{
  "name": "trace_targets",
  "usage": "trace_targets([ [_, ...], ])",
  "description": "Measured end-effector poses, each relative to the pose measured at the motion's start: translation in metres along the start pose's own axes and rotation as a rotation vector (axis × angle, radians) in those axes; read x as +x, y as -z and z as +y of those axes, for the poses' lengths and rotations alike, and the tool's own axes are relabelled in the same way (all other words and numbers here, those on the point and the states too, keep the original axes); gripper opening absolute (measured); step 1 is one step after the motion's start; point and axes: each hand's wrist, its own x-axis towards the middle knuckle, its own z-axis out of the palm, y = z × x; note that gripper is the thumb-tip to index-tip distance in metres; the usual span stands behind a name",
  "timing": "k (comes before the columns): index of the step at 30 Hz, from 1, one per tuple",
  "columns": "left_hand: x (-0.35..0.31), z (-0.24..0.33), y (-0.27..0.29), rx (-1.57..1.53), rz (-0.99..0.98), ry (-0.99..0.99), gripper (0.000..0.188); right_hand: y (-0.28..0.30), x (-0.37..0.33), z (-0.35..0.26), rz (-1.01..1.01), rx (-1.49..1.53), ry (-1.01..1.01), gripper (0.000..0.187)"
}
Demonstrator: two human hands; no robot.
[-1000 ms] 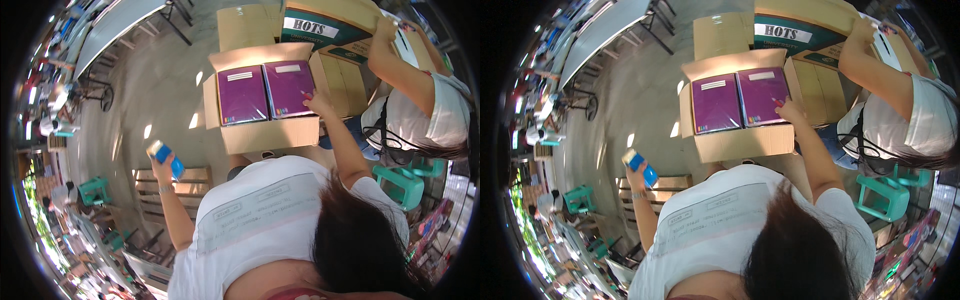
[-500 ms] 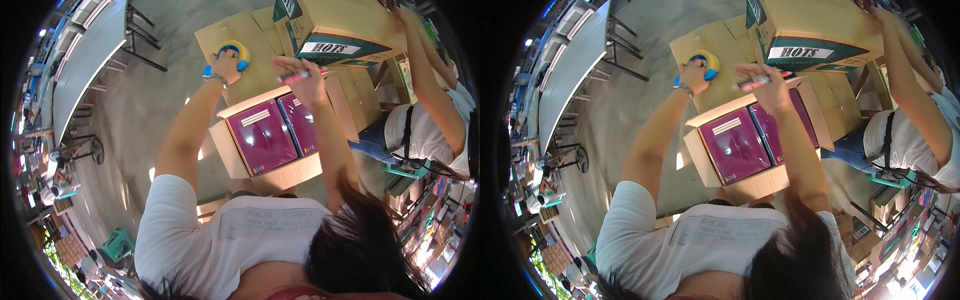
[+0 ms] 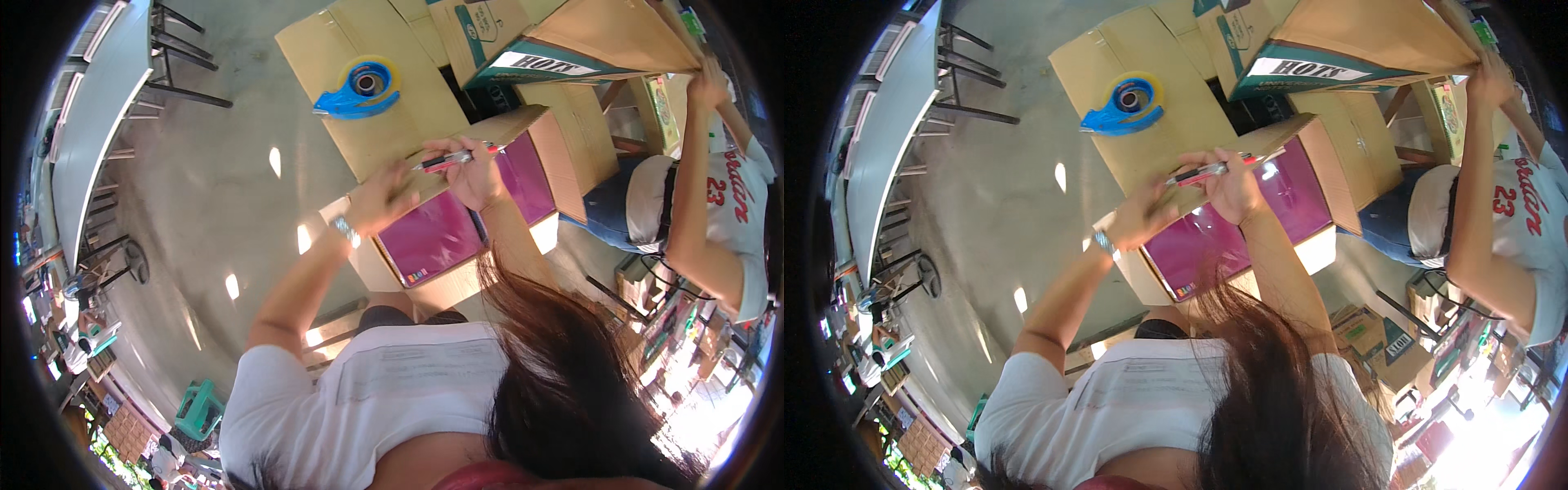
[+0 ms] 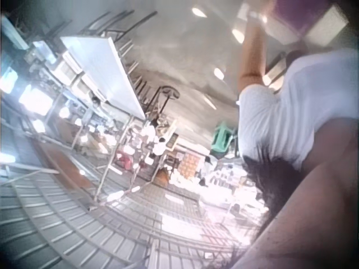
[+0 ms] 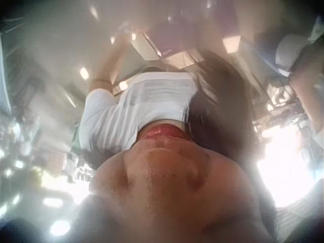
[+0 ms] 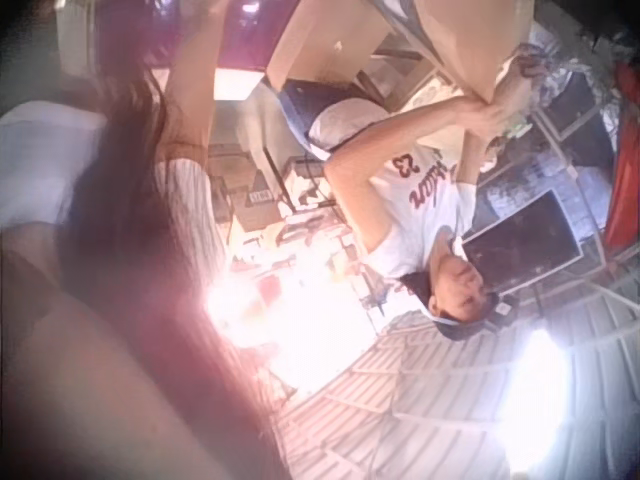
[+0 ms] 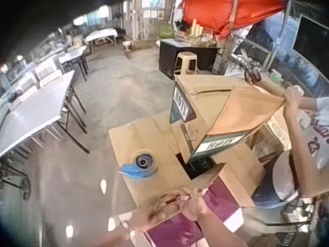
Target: The person organizes binders and places them into cardboard boxes, then seals one box with a tape dispenser.
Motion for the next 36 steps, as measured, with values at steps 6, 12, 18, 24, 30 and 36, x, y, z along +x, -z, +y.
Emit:
trace_targets([
  [6,-0.025,0.024,-0.020,0.211,-0.027,0.088,0.080,0.052,-0.001,-0.055,0.072,0.258,0.229,0.054],
  [12,-0.020,0.016,-0.008,0.093,-0.098,0.048,0.075,0.134,-0.016,-0.121,-0.143,0.255,0.439,0.063],
  [18,-0.034,0.004,-0.028,0.251,-0.089,-0.080,0.071,0.152,-0.055,-0.140,0.567,-0.441,0.609,0.062],
  [24,-0.052,0.010,-0.098,0.414,0.098,0.057,0.084,0.049,-0.006,-0.003,0.154,-0.404,0.196,0.046],
  [30,-0.059,0.016,-0.130,0.400,0.241,0.128,0.079,-0.018,0.075,0.109,-0.198,-0.717,0.211,0.019],
  [36,-0.060,0.021,-0.124,0.310,0.190,0.155,0.070,-0.010,0.088,0.121,-0.307,-1.125,0.404,0.008],
])
